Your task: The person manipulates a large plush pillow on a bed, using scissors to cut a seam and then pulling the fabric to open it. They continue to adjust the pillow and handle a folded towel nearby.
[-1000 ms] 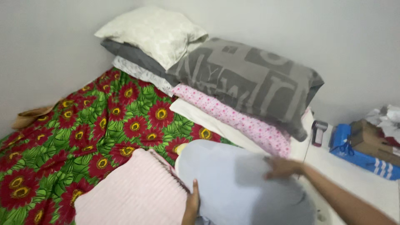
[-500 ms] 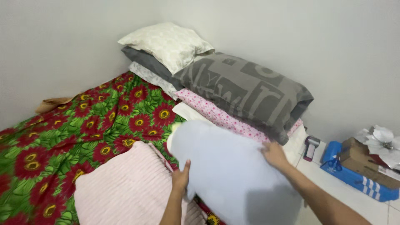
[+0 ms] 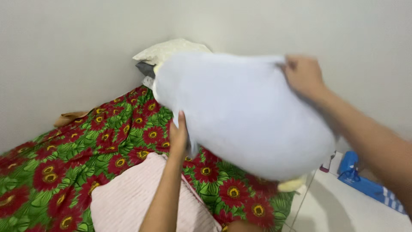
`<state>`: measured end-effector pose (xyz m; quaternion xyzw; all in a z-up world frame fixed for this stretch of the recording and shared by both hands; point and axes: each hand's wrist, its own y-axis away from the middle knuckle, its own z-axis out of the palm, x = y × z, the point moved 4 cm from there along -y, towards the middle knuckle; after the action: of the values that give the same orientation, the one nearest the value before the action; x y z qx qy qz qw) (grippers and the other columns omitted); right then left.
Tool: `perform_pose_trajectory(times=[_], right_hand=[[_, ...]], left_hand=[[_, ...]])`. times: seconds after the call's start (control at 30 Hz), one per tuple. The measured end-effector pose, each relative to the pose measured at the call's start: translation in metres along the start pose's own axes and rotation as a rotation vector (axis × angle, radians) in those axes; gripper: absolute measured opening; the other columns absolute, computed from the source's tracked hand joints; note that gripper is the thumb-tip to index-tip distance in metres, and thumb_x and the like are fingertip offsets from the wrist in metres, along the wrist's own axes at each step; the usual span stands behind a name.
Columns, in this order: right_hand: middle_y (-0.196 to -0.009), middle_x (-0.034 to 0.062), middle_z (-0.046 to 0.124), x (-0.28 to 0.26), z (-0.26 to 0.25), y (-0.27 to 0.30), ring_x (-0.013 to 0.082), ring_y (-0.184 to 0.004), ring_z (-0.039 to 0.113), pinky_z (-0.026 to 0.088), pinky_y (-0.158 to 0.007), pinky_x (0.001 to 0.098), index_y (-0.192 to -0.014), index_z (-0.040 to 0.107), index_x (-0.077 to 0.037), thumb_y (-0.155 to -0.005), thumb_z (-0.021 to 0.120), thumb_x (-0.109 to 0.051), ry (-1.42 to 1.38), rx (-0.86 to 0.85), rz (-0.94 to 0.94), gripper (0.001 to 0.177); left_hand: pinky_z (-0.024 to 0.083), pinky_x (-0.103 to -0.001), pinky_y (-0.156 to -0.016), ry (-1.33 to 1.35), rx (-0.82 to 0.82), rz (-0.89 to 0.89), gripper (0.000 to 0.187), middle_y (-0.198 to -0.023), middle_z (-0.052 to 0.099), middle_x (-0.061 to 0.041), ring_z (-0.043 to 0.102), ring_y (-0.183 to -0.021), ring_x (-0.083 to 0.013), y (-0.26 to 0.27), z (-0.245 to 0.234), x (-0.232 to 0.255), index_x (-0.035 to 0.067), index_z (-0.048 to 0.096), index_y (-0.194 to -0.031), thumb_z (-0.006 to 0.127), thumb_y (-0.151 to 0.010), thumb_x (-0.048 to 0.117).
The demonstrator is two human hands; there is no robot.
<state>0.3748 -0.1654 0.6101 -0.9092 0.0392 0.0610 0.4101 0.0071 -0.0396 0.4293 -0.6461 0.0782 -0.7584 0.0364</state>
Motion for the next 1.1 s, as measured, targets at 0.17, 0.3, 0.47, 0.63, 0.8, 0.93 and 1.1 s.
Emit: perform_pose_trajectory(times=[0.17,0.3,0.47,0.63,0.8,0.93,1.1], right_hand=[[-0.083,0.0216,0.068,0.023,0.007,-0.101,0.0396,-0.074,0.065,0.049,-0.068,0.0493,-0.099,0.074,-0.004,-0.104,0.073,-0.030,-0.105,0.098,-0.001,0.027],[-0.083,0.0198,0.069,0.053,0.035,-0.179,0.0349,-0.072,0.066,0.050,-0.069,0.0467,-0.103,0.076,-0.005,-0.105,0.074,-0.028,-0.157,0.110,0.030,0.023],[-0.083,0.0200,0.070,0.083,0.099,-0.267,0.0343,-0.074,0.067,0.050,-0.069,0.0456,-0.103,0.076,-0.004,-0.104,0.073,-0.027,-0.213,0.102,0.105,0.024],[-0.084,0.0178,0.071,0.113,0.173,-0.337,0.0323,-0.076,0.069,0.051,-0.072,0.0450,-0.104,0.077,-0.004,-0.100,0.071,-0.026,-0.333,0.061,0.202,0.023],[-0.085,0.0194,0.071,0.147,0.219,-0.383,0.0355,-0.078,0.068,0.050,-0.074,0.0466,-0.103,0.077,-0.005,-0.100,0.070,-0.027,-0.253,-0.008,0.249,0.023],[-0.085,0.0197,0.071,0.171,0.248,-0.412,0.0381,-0.079,0.067,0.050,-0.074,0.0492,-0.103,0.078,-0.008,-0.099,0.071,-0.030,-0.208,0.015,0.312,0.023],[-0.089,0.0206,0.071,0.197,0.296,-0.458,0.0420,-0.082,0.067,0.051,-0.075,0.0508,-0.097,0.076,-0.008,-0.097,0.074,-0.032,-0.181,0.060,0.281,0.025]], left_hand=[[0.049,-0.039,-0.103,-0.034,-0.036,0.099,0.081,-0.133,0.065,-0.020,0.064,-0.121,-0.0275,-0.072,0.026,0.036,-0.005,0.050,-0.138,0.058,-0.092,0.062],[0.050,-0.042,-0.104,-0.069,-0.047,0.249,0.082,-0.132,0.067,-0.023,0.065,-0.121,-0.0316,-0.159,0.069,0.036,-0.007,0.054,-0.137,0.066,-0.088,0.057],[0.033,-0.050,-0.117,-0.382,0.168,0.458,0.091,-0.154,0.041,-0.036,0.040,-0.144,-0.0463,-0.272,0.121,0.003,-0.011,0.031,-0.154,0.065,-0.101,0.055],[0.035,-0.046,-0.116,-0.560,-0.047,-0.113,0.106,-0.155,0.039,-0.030,0.042,-0.142,-0.0439,-0.322,0.145,-0.078,0.000,0.015,-0.160,0.060,-0.088,0.062],[0.039,-0.043,-0.114,-0.615,-0.162,-0.188,0.102,-0.149,0.046,-0.031,0.047,-0.140,-0.0413,-0.345,0.140,-0.110,-0.003,0.027,-0.155,0.062,-0.088,0.065],[0.040,-0.043,-0.114,-0.659,-0.134,-0.112,0.093,-0.144,0.053,-0.032,0.051,-0.138,-0.0420,-0.381,0.142,-0.095,-0.003,0.040,-0.151,0.057,-0.091,0.066],[0.045,-0.043,-0.107,-0.642,-0.192,-0.025,0.088,-0.131,0.062,-0.031,0.060,-0.126,-0.0413,-0.403,0.166,-0.072,0.000,0.043,-0.149,0.052,-0.091,0.065]])
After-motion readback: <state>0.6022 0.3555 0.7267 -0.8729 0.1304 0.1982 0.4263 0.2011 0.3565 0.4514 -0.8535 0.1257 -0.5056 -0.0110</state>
